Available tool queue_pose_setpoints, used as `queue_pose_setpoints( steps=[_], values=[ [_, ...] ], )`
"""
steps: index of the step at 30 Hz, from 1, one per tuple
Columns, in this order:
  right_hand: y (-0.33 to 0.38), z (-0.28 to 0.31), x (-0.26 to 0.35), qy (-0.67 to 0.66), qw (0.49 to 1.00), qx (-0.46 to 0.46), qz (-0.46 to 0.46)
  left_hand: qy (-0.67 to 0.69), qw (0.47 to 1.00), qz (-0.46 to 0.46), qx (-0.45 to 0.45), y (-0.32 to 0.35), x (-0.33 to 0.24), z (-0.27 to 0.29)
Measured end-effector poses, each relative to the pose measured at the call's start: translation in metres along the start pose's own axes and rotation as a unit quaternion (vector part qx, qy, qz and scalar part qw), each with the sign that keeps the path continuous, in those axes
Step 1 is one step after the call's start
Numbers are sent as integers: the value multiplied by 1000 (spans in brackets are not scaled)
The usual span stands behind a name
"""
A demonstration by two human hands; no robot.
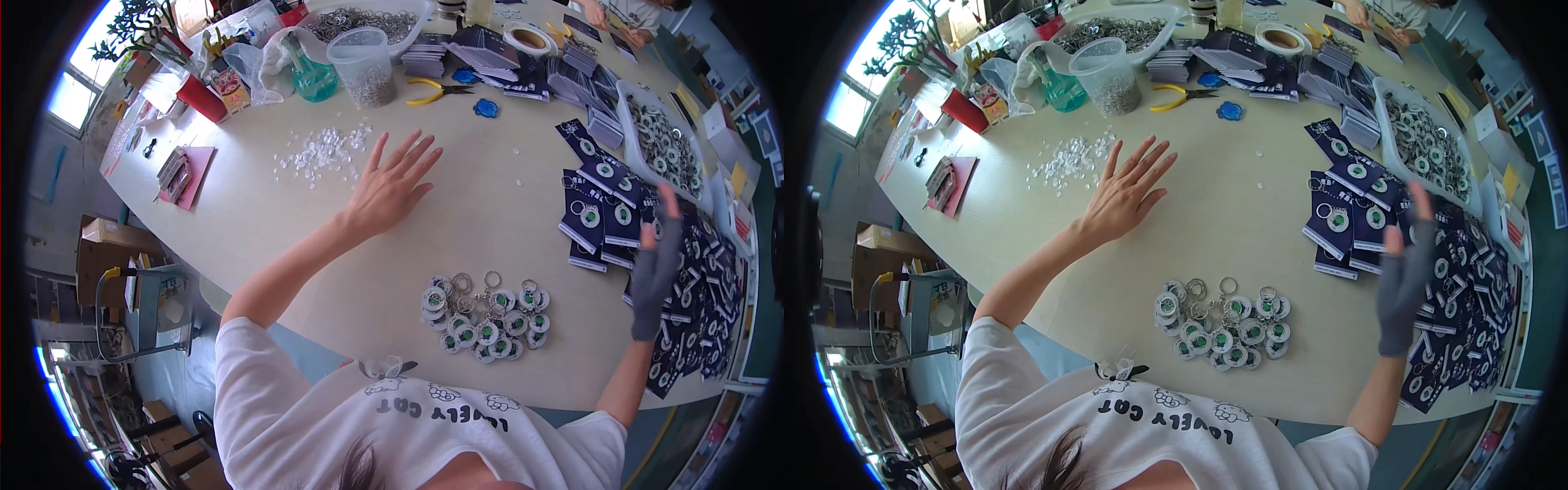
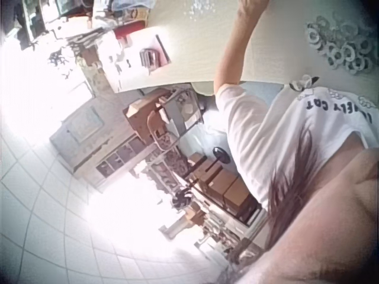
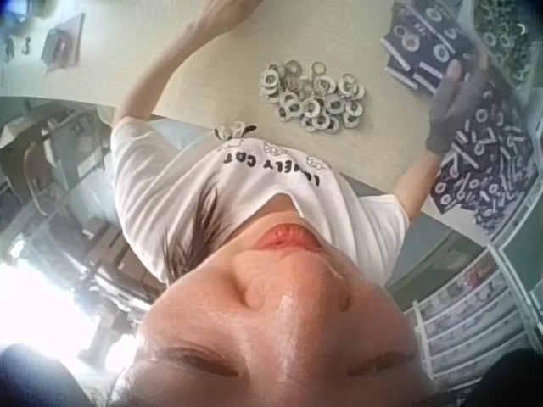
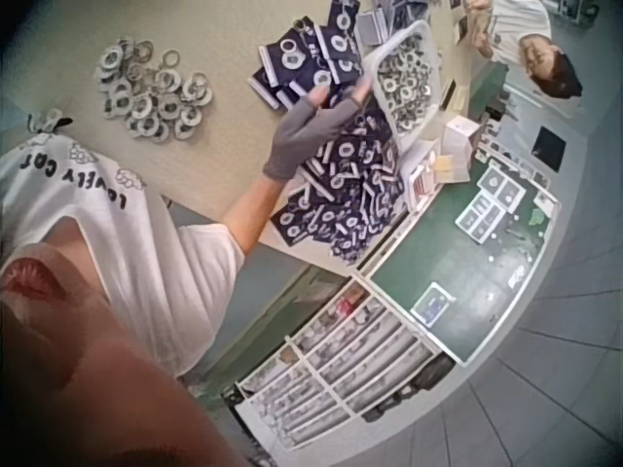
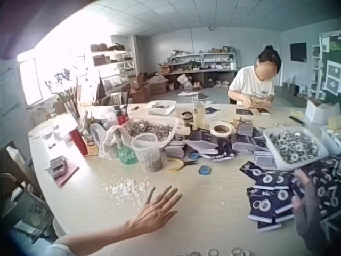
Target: The person attaches circular plastic keychains to printed backing cards by hand, then stacks the assembled keychains on a table.
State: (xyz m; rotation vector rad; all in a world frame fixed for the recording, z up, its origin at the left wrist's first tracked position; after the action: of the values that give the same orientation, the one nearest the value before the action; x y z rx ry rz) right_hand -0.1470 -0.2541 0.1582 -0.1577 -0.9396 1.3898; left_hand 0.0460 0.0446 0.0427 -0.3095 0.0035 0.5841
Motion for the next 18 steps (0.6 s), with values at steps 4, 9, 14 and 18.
queue_pose_setpoints(
  steps=[4,9,14,18],
  values=[
    [-26,-132,19,-220,963,135,-73,11,995,73,-68,15,46,22],
    [-42,-249,-35,-102,992,-11,-72,78,960,206,-174,78,173,26],
    [-59,-351,101,-257,961,103,13,154,911,330,-195,136,234,21],
    [-66,-412,190,-393,879,266,-39,245,895,317,-197,141,227,21]
  ],
)
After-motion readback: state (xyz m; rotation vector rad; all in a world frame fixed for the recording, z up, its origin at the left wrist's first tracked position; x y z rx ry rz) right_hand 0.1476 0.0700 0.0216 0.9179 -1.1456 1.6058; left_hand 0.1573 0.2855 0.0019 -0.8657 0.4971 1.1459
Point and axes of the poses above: each hand's wrist, its own y-axis away from the middle knuckle, its own z-axis out of the back of the hand, x = y × z, the point moved 8 cm from there along -y, towards the middle knuckle, and after that the axes turned 1 degree about -y, right-handed, at the moved point
